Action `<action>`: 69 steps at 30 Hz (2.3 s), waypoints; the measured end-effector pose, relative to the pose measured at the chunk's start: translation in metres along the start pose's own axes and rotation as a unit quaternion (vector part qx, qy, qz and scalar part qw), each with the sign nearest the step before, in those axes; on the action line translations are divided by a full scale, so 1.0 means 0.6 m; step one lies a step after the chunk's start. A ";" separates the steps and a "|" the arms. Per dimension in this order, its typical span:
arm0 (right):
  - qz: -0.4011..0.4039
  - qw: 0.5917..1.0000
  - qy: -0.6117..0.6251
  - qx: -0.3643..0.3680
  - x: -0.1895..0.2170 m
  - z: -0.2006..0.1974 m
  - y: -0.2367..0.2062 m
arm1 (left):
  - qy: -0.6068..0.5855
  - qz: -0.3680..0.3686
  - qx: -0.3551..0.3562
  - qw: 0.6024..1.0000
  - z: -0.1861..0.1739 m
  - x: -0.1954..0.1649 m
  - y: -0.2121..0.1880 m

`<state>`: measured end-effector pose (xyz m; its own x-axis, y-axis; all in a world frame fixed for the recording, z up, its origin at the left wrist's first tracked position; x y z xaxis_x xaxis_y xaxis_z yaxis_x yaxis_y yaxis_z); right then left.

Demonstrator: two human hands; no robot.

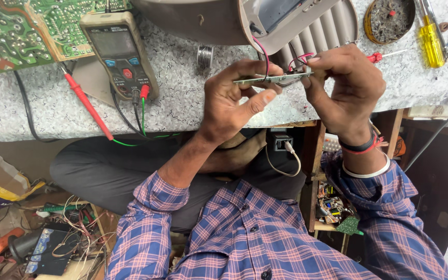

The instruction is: The person unscrews the back panel of a rechargeable fan with a screwdriver, removes a small green circuit board, solders a wire joint on the board with a soldering iron, and works the board and wiring back toward the fan housing on the workbench.

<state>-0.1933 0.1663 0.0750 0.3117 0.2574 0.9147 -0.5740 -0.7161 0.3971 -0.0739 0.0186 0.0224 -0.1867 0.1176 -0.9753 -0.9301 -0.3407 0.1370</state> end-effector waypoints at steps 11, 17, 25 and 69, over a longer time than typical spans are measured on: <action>-0.079 0.989 -0.122 0.025 0.010 0.012 -0.003 | -0.004 0.068 -0.090 0.994 -0.017 -0.014 -0.016; -0.106 0.985 -0.139 0.015 0.013 0.021 0.000 | 0.009 0.102 -0.098 0.990 -0.013 -0.017 -0.015; 0.022 0.997 0.054 -0.058 -0.014 0.000 -0.007 | 0.066 0.061 -0.081 0.993 -0.010 -0.023 -0.019; 0.113 0.979 0.151 -0.083 -0.024 -0.018 -0.004 | 0.053 0.035 -0.065 0.996 -0.004 -0.011 -0.010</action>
<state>-0.2046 0.1713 0.0619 -0.0605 0.3023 0.9513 -0.7254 -0.6679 0.1661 -0.0663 0.0173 0.0276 -0.2093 -0.0087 -0.9778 -0.8656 -0.4636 0.1894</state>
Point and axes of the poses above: each hand's wrist, its own y-axis towards the middle knuckle, its own z-axis out of the palm, x = y × z, the point moved 8 cm from there along y, towards the middle knuckle, and after that the axes turned 15 degrees about y, right-handed, at the moved point
